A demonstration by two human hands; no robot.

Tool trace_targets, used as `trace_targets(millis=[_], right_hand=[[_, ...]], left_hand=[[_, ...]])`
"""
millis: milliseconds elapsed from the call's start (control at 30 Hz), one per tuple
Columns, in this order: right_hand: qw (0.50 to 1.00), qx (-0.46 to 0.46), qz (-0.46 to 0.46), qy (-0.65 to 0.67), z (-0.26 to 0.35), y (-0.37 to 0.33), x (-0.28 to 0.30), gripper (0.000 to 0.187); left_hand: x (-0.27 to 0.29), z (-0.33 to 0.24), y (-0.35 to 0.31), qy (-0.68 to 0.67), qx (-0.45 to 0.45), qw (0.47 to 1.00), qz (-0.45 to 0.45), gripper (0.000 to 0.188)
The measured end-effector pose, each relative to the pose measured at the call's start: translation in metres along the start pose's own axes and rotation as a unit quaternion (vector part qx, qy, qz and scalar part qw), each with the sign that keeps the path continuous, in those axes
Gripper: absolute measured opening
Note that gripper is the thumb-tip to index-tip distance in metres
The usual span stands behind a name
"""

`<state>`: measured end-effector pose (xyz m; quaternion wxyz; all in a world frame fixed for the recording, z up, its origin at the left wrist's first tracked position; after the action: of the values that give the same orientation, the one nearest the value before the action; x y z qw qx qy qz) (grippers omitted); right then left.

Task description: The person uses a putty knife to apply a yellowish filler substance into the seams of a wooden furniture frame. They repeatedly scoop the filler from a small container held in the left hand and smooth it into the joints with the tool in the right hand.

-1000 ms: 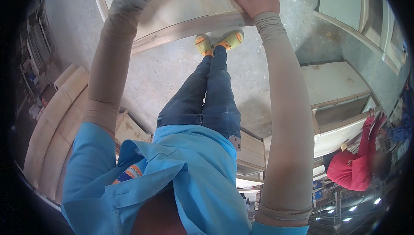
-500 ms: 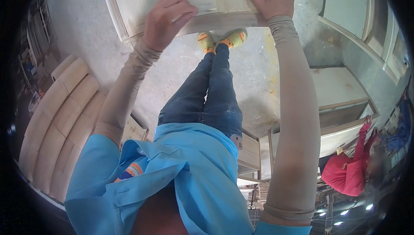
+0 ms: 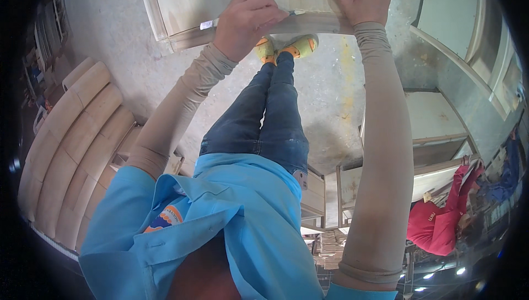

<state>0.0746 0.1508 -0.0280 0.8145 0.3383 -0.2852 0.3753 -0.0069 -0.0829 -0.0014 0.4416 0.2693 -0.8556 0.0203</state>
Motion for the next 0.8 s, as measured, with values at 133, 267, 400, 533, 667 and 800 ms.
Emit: trace_targets(millis=[133, 267, 400, 533, 667, 800], right_hand=[[1.000, 0.003, 0.003, 0.013, -0.002, 0.000, 0.000, 0.071], [1.000, 0.017, 0.002, -0.004, -0.004, -0.002, -0.001, 0.072], [1.000, 0.002, 0.015, -0.026, -0.008, -0.003, 0.000, 0.073], [1.000, 0.003, 0.009, -0.016, -0.006, -0.004, 0.000, 0.074], [1.000, -0.022, 0.021, -0.001, -0.001, -0.003, 0.001, 0.074], [1.000, 0.010, 0.015, -0.012, -0.008, -0.004, 0.001, 0.075]], left_hand=[[0.005, 0.004, 0.009, -0.036, 0.003, 0.999, 0.000, 0.015], [0.005, 0.004, 0.009, -0.040, 0.008, 0.999, 0.030, 0.014], [0.007, 0.009, 0.008, -0.053, 0.002, 0.998, 0.015, 0.015], [0.013, 0.014, 0.004, -0.070, 0.022, 0.996, 0.048, 0.015], [0.019, 0.017, 0.005, -0.050, 0.004, 0.998, 0.032, 0.016], [0.015, 0.012, 0.001, -0.022, -0.012, 1.000, 0.001, 0.019]])
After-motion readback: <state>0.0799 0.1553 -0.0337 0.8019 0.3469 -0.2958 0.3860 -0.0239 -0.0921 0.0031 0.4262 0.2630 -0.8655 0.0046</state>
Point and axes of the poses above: each hand's wrist, its own y-axis towards the middle knuckle, its own x-axis out of the back of the hand, z = x × y, the point moved 1 cm from there along y, towards the middle knuckle, and after that the axes turned 2 degrees about -y, right-handed, at the moved point
